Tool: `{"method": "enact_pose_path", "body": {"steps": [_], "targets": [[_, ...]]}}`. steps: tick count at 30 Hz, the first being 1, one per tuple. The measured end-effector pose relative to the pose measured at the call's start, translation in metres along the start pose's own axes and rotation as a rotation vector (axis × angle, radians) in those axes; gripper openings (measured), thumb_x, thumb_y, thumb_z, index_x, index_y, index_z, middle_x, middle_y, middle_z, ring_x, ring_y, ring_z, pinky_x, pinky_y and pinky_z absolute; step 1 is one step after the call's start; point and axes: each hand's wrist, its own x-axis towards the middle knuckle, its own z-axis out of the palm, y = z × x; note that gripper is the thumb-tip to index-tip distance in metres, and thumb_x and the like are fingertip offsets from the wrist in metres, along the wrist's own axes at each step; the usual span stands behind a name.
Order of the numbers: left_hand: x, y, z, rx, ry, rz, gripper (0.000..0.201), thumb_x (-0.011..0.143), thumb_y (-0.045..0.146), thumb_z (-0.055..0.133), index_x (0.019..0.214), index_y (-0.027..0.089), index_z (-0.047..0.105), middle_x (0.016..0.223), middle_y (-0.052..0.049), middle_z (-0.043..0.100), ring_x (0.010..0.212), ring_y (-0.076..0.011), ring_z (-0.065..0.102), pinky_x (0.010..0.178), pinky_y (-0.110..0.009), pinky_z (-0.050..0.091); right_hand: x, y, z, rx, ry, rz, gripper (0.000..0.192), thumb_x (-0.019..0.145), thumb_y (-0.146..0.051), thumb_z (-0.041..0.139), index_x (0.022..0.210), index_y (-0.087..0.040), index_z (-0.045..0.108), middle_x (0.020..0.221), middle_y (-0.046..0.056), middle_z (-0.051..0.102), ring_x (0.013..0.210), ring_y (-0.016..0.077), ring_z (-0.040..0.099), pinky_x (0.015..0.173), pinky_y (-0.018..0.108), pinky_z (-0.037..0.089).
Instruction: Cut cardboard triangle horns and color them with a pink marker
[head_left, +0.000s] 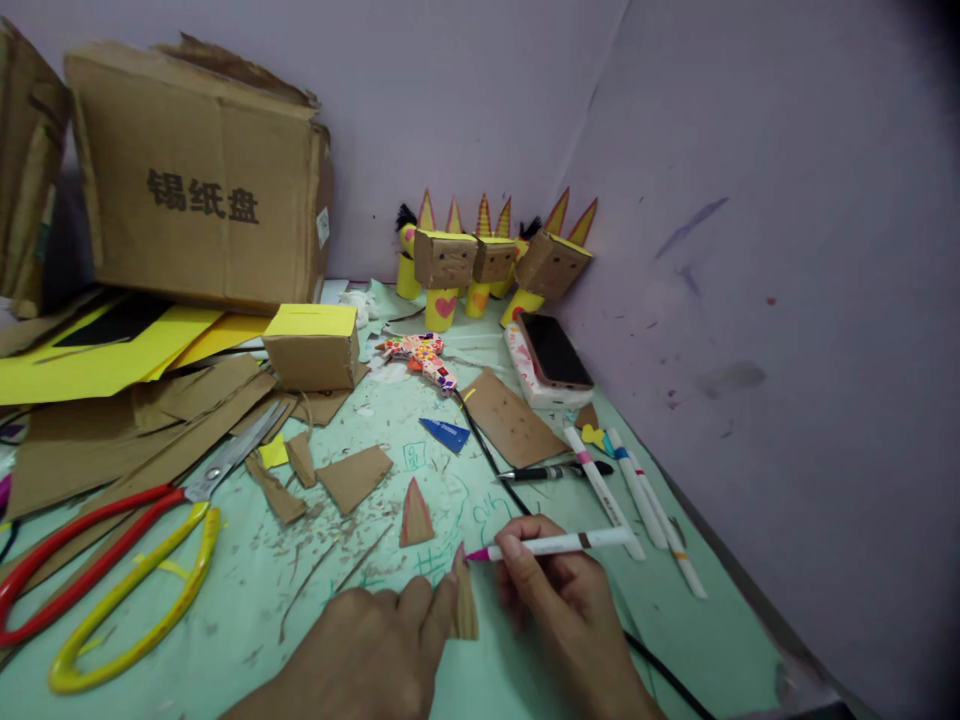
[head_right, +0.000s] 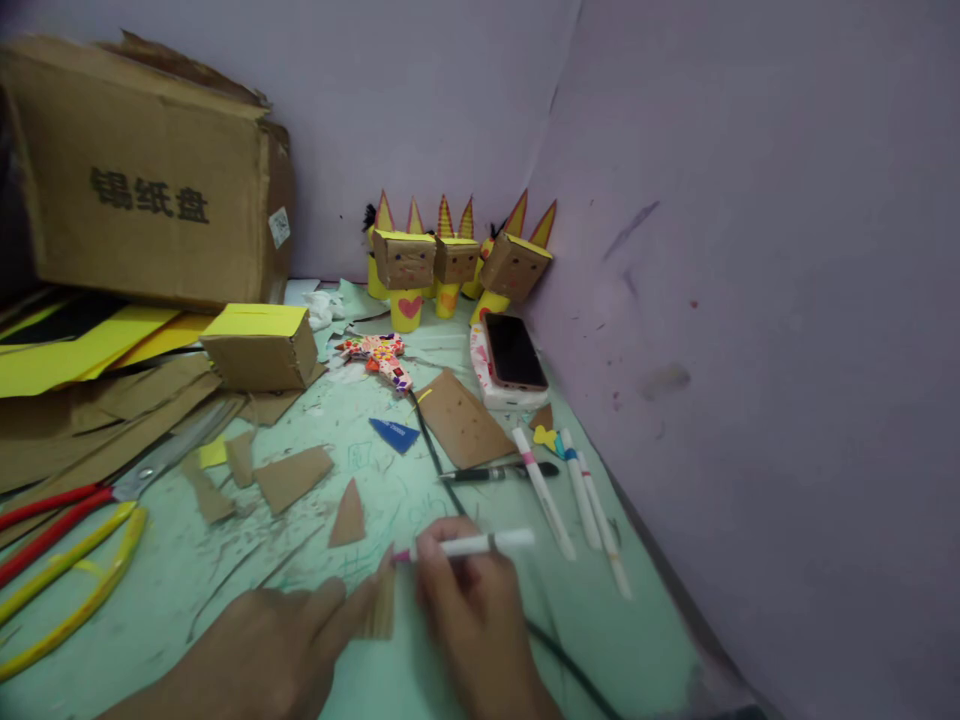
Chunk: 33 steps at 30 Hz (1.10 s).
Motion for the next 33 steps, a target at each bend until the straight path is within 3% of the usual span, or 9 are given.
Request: {"method": "enact_pose_path", "body": {"steps": [7, 17, 21, 27, 33], "targets": [[-0.0030, -0.0006, 0.0026, -0.047, 0.111, -0.004, 0.056, 0.076, 0.014, 0.040, 0.131, 0.006, 0.034, 0.079, -0.009, 0.058, 0.057, -0.0187, 0.054, 0.050, -0.031, 0.046, -0.0020, 0.0006, -0.0011, -0.081, -0.016, -0.042, 0.030, 0.083, -0.045, 0.048, 0.073, -0.018, 0.052, 0.055, -0.004, 0.045, 0.045, 0.0090, 0.038, 0.040, 0.019, 0.030], [-0.0029, 0.0006, 0.0029, -0.014, 0.116, -0.008, 0.061, 0.072, 0.009, 0.038, 0.132, 0.006, 0.031, 0.082, -0.010, 0.059, 0.057, -0.0210, 0.055, 0.047, -0.035, 0.048, -0.0035, -0.0015, -0.0023, -0.152, -0.090, -0.060, 0.026, 0.086, -0.039, 0.046, 0.074, -0.018, 0.051, 0.056, -0.005, 0.043, 0.046, 0.0083, 0.035, 0.042, 0.019, 0.028], [-0.0038, 0.0013, 0.0044, -0.010, 0.114, -0.003, 0.063, 0.070, 0.008, 0.038, 0.133, 0.005, 0.031, 0.081, -0.011, 0.059, 0.057, -0.0206, 0.055, 0.047, -0.034, 0.047, -0.0053, -0.0024, -0.0032, -0.099, -0.088, -0.052, 0.024, 0.086, -0.039, 0.046, 0.073, -0.018, 0.050, 0.055, -0.006, 0.040, 0.046, 0.0083, 0.033, 0.042, 0.019, 0.026], [-0.0032, 0.0017, 0.0044, 0.015, 0.101, -0.026, 0.063, 0.071, 0.008, 0.039, 0.133, 0.008, 0.031, 0.081, -0.010, 0.059, 0.059, -0.0193, 0.056, 0.049, -0.031, 0.047, -0.0031, -0.0043, -0.0026, -0.192, -0.081, -0.106, 0.024, 0.087, -0.036, 0.045, 0.074, -0.018, 0.053, 0.059, -0.004, 0.045, 0.054, 0.0107, 0.041, 0.051, 0.021, 0.033], [-0.0027, 0.0026, -0.0008, 0.020, 0.096, -0.016, 0.066, 0.068, 0.008, 0.040, 0.133, 0.004, 0.031, 0.082, -0.011, 0.060, 0.060, -0.0215, 0.059, 0.048, -0.034, 0.050, -0.0051, -0.0041, -0.0036, -0.158, -0.070, -0.101, 0.025, 0.086, -0.037, 0.046, 0.069, -0.018, 0.050, 0.057, -0.005, 0.040, 0.051, 0.0097, 0.036, 0.048, 0.021, 0.030]]}}
